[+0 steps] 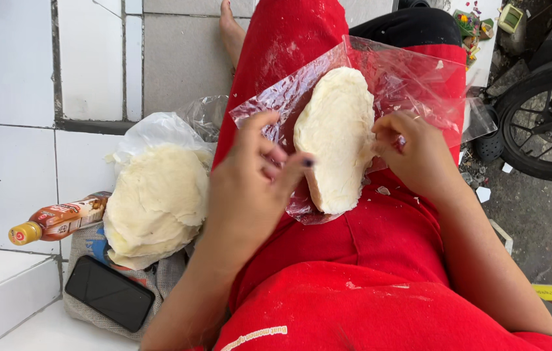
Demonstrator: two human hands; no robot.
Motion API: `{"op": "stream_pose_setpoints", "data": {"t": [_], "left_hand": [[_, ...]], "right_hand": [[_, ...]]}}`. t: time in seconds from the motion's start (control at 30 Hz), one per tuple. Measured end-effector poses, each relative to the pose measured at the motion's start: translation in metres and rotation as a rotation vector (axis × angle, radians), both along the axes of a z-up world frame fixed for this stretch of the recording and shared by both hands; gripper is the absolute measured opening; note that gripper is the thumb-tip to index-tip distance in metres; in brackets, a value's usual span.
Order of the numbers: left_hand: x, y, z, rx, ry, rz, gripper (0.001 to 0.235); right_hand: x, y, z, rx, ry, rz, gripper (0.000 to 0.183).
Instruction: The person separates thin layers of dough or flatbread from a stack by hand, placing the separated layers onto a plastic-covered surface on their lap.
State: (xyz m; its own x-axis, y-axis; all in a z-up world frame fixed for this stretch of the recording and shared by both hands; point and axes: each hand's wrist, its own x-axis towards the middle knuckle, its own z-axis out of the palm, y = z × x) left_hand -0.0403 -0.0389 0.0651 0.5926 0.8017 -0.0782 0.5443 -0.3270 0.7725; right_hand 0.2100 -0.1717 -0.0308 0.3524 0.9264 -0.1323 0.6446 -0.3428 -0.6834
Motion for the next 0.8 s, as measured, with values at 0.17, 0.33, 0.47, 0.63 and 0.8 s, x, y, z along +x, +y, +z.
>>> {"op": "stream_pose_setpoints", "data": {"t": [0.17, 0.33, 0.47, 0.63, 0.8], "left_hand": [[0.024, -0.004, -0.024, -0.089, 0.060, -0.125, 0.063], [0.013, -0.002, -0.022, -0.234, -0.114, 0.012, 0.055], [0.011, 0.000, -0.034, -0.135, -0.249, 0.047, 0.051], [0.016, 0.006, -0.046, -0.170, -0.304, 0.051, 0.043], [0.019, 0.004, -0.057, -0.142, -0.352, 0.057, 0.041]], "right_hand": [[-0.007, -0.010, -0.019, -0.190, -0.038, 0.088, 0.020], [-0.008, -0.017, -0.020, 0.089, -0.012, 0.199, 0.019], [-0.008, -0.020, 0.004, 0.233, 0.126, 0.228, 0.008], [-0.006, -0.029, -0.013, 0.156, 0.051, 0.125, 0.007], [-0.014, -0.032, -0.018, 0.114, -0.046, 0.168, 0.008]]}}
